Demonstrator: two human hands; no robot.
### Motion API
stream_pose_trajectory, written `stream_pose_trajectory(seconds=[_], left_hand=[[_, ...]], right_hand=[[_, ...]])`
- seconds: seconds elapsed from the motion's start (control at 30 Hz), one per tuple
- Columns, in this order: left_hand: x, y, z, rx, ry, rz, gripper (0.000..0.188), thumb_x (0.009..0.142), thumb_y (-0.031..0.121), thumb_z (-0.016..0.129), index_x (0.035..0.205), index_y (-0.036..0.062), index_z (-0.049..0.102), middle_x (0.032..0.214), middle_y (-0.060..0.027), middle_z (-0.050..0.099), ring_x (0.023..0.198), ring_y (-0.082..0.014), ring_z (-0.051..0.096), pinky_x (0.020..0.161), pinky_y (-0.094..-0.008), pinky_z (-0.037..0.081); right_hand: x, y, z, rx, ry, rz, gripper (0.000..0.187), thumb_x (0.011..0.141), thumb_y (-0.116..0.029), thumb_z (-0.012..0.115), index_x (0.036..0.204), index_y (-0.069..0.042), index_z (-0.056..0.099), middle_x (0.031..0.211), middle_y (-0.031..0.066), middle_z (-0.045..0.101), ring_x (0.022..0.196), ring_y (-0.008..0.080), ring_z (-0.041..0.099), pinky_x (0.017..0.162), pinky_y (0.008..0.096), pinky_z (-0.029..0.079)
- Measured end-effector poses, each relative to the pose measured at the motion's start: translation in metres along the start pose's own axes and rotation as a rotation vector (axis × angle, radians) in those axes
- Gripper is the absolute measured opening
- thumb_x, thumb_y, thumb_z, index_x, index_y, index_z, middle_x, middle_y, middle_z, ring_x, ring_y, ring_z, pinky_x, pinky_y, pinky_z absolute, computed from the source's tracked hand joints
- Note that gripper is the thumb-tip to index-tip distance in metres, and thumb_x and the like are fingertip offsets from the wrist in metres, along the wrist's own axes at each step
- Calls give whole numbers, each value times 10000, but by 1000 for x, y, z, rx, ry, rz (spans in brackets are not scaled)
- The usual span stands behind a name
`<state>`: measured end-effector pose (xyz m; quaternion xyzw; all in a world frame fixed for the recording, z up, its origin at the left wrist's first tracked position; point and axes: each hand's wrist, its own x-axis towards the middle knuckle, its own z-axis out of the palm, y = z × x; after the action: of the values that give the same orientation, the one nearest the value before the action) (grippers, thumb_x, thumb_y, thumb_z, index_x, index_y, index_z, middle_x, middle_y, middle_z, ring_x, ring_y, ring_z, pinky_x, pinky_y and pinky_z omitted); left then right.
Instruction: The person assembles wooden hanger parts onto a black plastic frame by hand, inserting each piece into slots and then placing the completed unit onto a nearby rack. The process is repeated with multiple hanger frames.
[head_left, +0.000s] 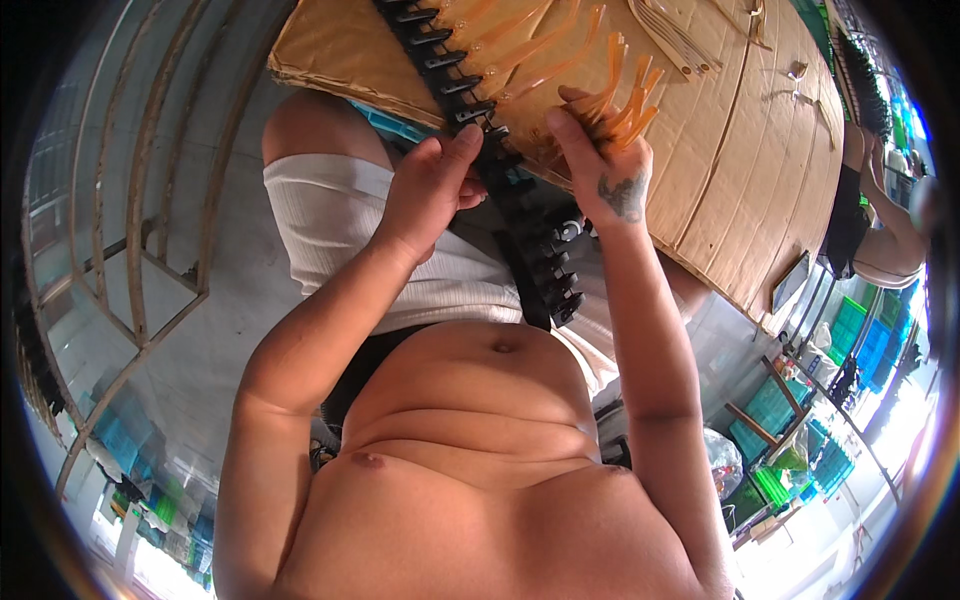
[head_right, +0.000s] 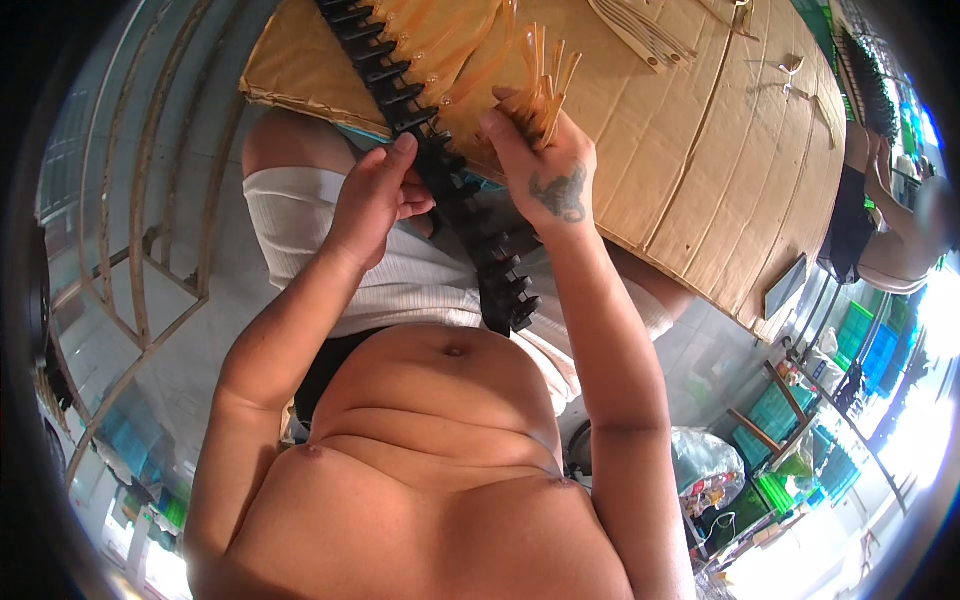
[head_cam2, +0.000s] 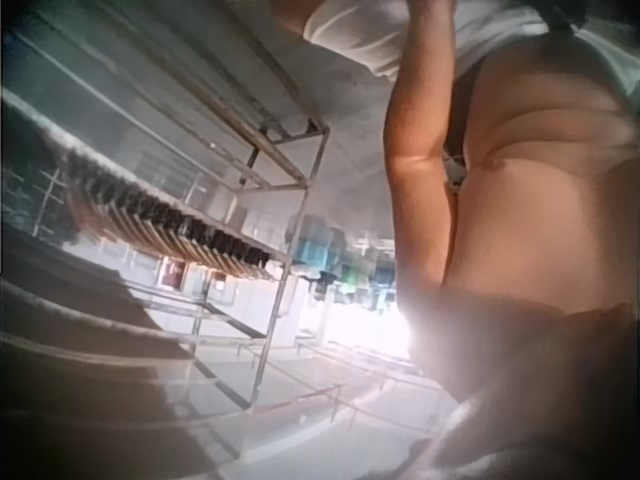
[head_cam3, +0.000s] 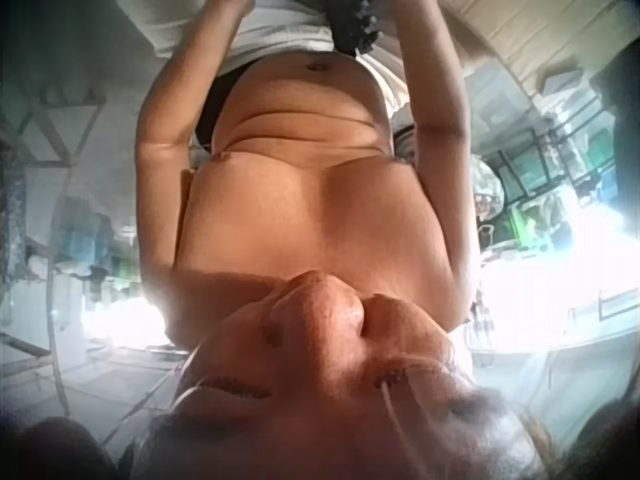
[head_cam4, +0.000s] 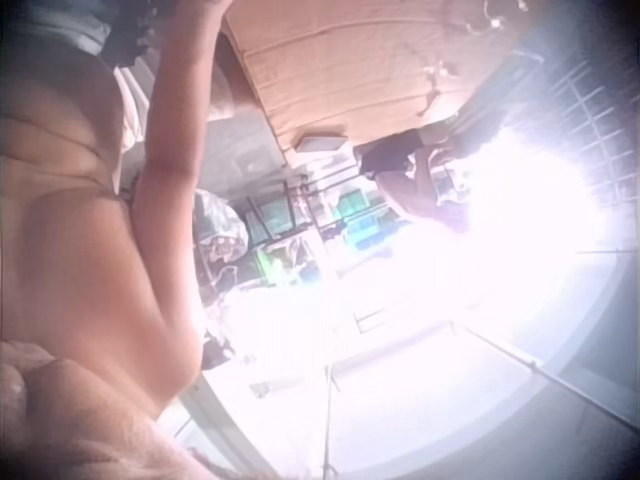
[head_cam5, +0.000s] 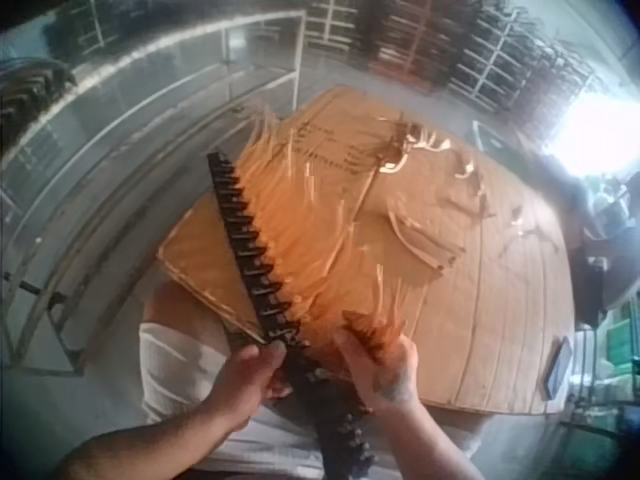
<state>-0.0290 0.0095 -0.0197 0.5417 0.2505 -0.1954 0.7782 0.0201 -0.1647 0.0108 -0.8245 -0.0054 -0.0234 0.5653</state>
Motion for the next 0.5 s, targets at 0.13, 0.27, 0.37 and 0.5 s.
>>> stream_pose_trajectory(seconds=[0.13, 0.27, 0.37, 0.5], left_hand=[[4, -3, 0, -9, -76, 55, 356, 899, 448, 598, 844, 100, 546, 744, 14, 571, 659, -66, 551, 649, -235, 505], [4, -4, -2, 12, -46, 53, 301, 916, 393, 595, 833, 106, 551, 743, 23, 580, 640, -61, 550, 637, -223, 504], [4, -5, -1, -9, -37, 64, 286, 924, 374, 588, 838, 103, 559, 737, 26, 580, 636, -63, 559, 629, -219, 504], [1, -4, 3, -73, 4, 65, 293, 918, 349, 607, 808, 83, 551, 693, 27, 545, 602, -56, 528, 582, -206, 481]], right_hand=[[-1, 2, 8, -45, 67, -56, 222, 822, -172, 705, 970, -12, 662, 778, 84, 679, 712, 135, 636, 673, 265, 501], [0, -2, 9, -63, 19, 51, 216, 819, -192, 712, 935, -14, 672, 759, 87, 682, 693, 136, 635, 659, 273, 503], [0, -3, 14, -18, 26, 69, 218, 819, -203, 714, 921, -14, 676, 741, 85, 680, 670, 135, 630, 641, 279, 502], [0, -4, 16, -13, -1, 95, 221, 822, -211, 713, 913, -12, 679, 733, 83, 679, 653, 136, 629, 624, 280, 500]])
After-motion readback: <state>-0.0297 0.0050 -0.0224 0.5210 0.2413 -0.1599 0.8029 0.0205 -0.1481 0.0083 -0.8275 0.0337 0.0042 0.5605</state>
